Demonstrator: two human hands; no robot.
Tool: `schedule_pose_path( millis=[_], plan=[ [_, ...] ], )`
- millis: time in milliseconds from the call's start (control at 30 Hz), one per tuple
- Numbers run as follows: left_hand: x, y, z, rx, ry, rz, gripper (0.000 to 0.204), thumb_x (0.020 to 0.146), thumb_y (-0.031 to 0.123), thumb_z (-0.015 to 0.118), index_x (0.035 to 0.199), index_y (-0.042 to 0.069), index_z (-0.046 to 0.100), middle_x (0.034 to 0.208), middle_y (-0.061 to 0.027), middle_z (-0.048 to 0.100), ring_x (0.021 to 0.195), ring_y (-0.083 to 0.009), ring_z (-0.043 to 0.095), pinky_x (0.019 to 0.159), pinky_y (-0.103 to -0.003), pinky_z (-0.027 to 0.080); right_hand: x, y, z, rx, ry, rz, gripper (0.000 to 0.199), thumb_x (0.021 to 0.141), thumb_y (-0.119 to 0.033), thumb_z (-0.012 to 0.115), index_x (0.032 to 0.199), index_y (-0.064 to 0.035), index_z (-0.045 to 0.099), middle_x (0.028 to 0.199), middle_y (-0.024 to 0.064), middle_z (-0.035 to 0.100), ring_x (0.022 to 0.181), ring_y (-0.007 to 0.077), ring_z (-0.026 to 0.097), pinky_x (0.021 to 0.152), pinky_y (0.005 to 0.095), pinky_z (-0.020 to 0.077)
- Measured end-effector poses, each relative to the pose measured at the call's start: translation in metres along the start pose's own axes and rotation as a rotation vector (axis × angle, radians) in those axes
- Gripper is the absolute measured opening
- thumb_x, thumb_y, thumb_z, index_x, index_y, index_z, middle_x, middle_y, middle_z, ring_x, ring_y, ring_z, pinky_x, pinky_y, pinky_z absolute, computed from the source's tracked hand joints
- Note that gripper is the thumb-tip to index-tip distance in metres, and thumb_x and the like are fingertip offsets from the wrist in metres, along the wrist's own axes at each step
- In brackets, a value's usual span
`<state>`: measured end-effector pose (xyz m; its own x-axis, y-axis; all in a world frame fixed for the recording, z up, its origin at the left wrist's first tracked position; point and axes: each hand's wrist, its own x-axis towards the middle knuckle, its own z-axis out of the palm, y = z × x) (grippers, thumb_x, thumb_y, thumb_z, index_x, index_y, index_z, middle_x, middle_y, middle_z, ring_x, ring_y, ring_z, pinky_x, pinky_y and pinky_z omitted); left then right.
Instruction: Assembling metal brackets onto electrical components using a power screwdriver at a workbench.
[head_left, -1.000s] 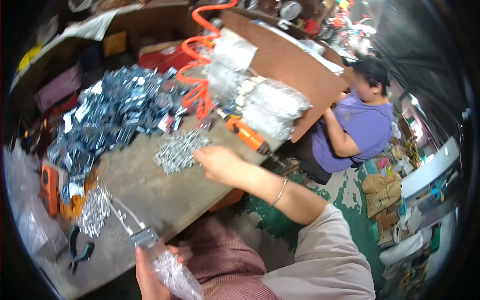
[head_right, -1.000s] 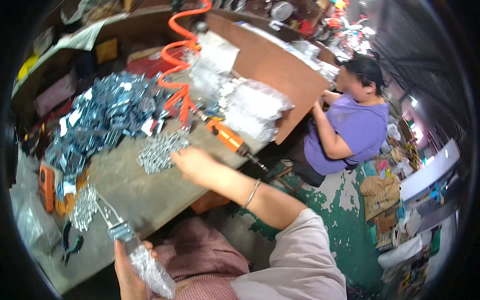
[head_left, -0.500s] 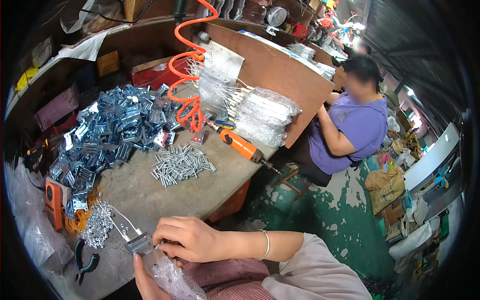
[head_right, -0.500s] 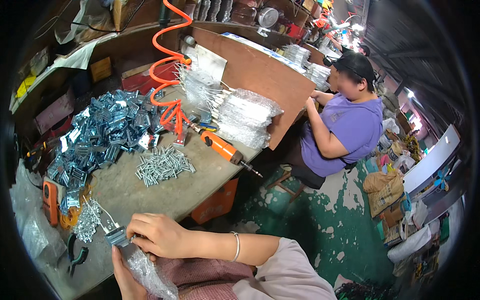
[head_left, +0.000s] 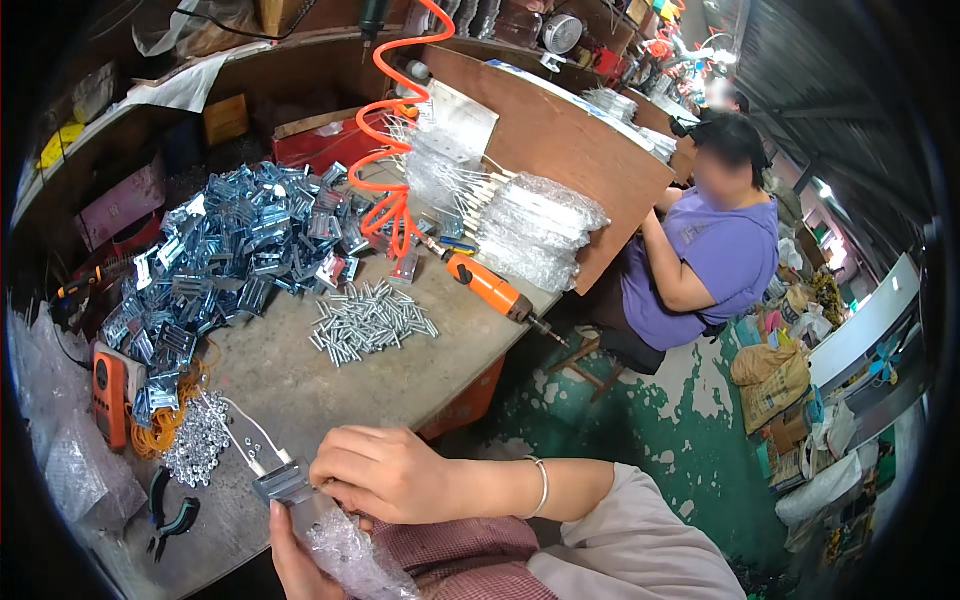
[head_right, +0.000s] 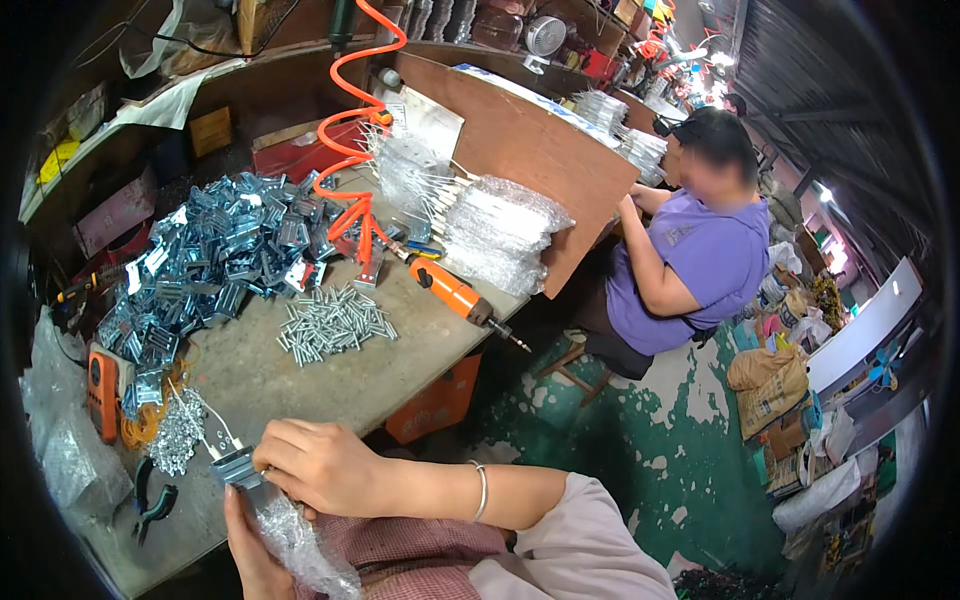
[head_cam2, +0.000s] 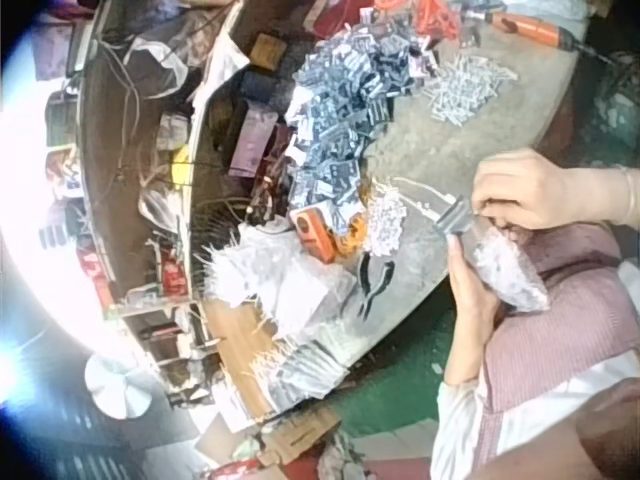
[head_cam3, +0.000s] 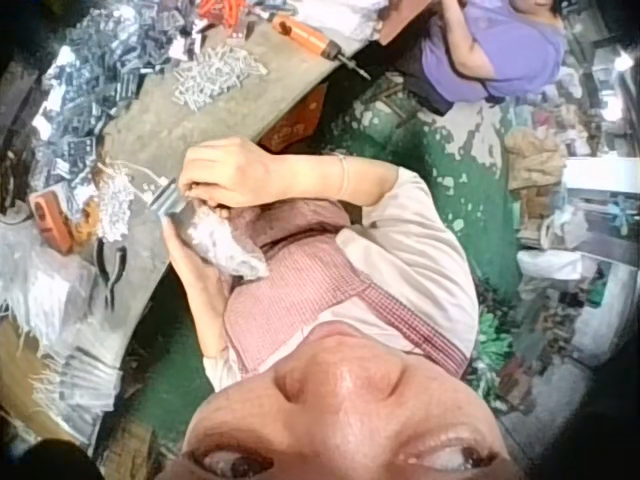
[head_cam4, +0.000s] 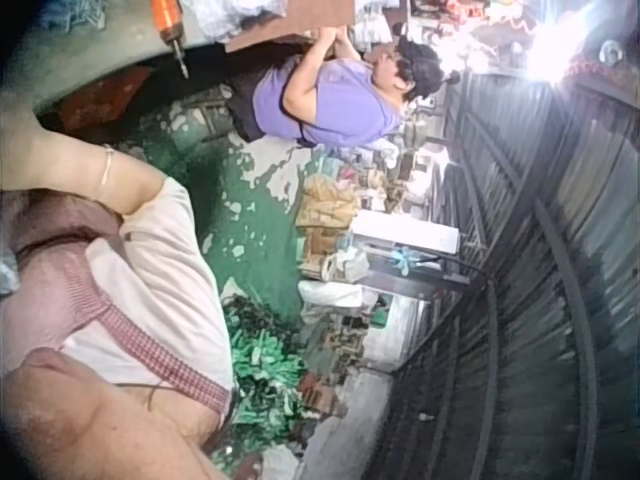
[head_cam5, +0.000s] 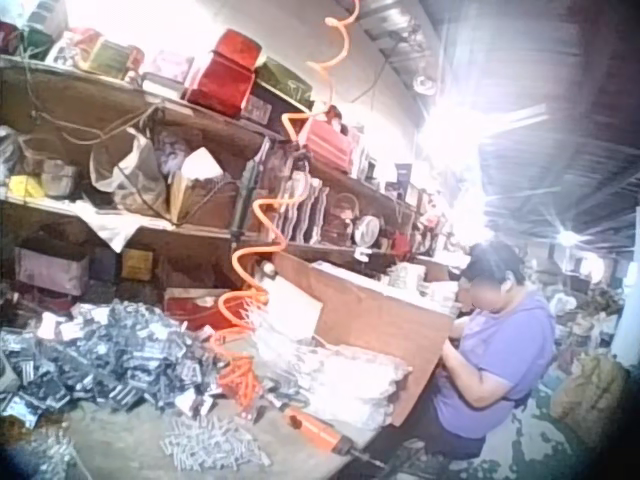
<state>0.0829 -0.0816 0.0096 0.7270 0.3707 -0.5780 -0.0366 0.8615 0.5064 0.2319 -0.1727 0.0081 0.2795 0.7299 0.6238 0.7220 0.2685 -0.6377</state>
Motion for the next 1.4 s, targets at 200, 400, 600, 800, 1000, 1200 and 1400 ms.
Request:
schedule_pose_path(
  millis=[200, 400, 600, 800, 1000, 1200, 1400],
  plan=[
    [0.003, -0.001, -0.01, -0.116, 0.03, -0.043, 0.031, 0.093, 0.027, 0.053, 0.112, 0.003, 0.06, 0.097, -0.0112, 0.067, 0.086, -0.0259, 0.065, 0.076, -0.037, 0.052, -0.003, 0.001, 0.006, -0.072, -0.034, -0.035, 0.017, 0.075, -0.002, 0.064, 0.09, -0.0004, 0.056, 0.082, 0.009, 0.054, 0.072, 0.0271, 0.058, 0.059, 0.0344, 0.048],
    [0.011, -0.014, -0.021, -0.003, -0.031, 0.191, 0.046, 0.098, 0.042, 0.036, 0.119, 0.004, 0.052, 0.107, -0.0144, 0.061, 0.092, -0.0264, 0.063, 0.08, -0.038, 0.052, -0.005, -0.005, 0.009, -0.178, -0.107, -0.073, 0.021, 0.072, -0.003, 0.065, 0.091, 0.0002, 0.056, 0.082, 0.008, 0.053, 0.071, 0.0246, 0.057, 0.057, 0.0324, 0.0482],
    [0.015, -0.014, -0.02, 0.061, 0.001, 0.239, 0.049, 0.098, 0.039, 0.039, 0.118, -0.004, 0.05, 0.109, -0.0187, 0.06, 0.095, -0.027, 0.063, 0.082, -0.04, 0.053, 0.0, 0.002, 0.011, -0.268, -0.162, -0.082, 0.027, 0.068, -0.006, 0.067, 0.093, -0.0009, 0.059, 0.082, 0.0093, 0.056, 0.073, 0.0264, 0.058, 0.059, 0.0346, 0.0498],
    [0.021, -0.008, -0.028, 0.007, -0.242, 0.049, 0.05, 0.098, 0.042, 0.038, 0.12, -0.001, 0.048, 0.099, -0.0218, 0.064, 0.083, -0.0308, 0.066, 0.072, -0.04, 0.056, 0.008, -0.009, -0.007, -0.034, 0.014, 0.276, 0.023, 0.072, 0.002, 0.068, 0.094, -0.0009, 0.061, 0.084, 0.0101, 0.064, 0.071, 0.0248, 0.065, 0.06, 0.0307, 0.0523],
    [0.015, -0.006, -0.026, 0.08, -0.205, 0.132, 0.036, 0.098, 0.028, 0.04, 0.124, 0.002, 0.042, 0.108, -0.0146, 0.058, 0.092, -0.0215, 0.062, 0.08, -0.033, 0.053, 0.017, -0.003, 0.024, 0.012, -0.062, -0.028, 0.018, 0.064, 0.004, 0.071, 0.08, -0.0014, 0.063, 0.085, 0.0093, 0.069, 0.073, 0.0241, 0.066, 0.061, 0.0305, 0.0526],
    [0.018, -0.014, -0.033, 0.156, -0.177, 0.204, 0.04, 0.096, 0.026, 0.041, 0.13, 0.005, 0.04, 0.119, -0.0089, 0.052, 0.109, -0.0157, 0.053, 0.091, -0.031, 0.044, 0.018, 0.003, 0.038, -0.07, -0.056, -0.165, 0.023, 0.06, 0.005, 0.072, 0.08, -0.0033, 0.064, 0.084, 0.0069, 0.069, 0.071, 0.0226, 0.061, 0.057, 0.0294, 0.0502],
    [0.023, -0.014, -0.032, 0.189, -0.203, 0.186, 0.044, 0.092, 0.019, 0.041, 0.133, 0.004, 0.035, 0.119, -0.0085, 0.051, 0.11, -0.015, 0.051, 0.092, -0.03, 0.043, 0.012, 0.005, 0.039, -0.171, -0.118, -0.19, 0.024, 0.06, -0.001, 0.074, 0.082, -0.0034, 0.065, 0.09, 0.0068, 0.067, 0.075, 0.0237, 0.06, 0.06, 0.0309, 0.0511]
  ],
)
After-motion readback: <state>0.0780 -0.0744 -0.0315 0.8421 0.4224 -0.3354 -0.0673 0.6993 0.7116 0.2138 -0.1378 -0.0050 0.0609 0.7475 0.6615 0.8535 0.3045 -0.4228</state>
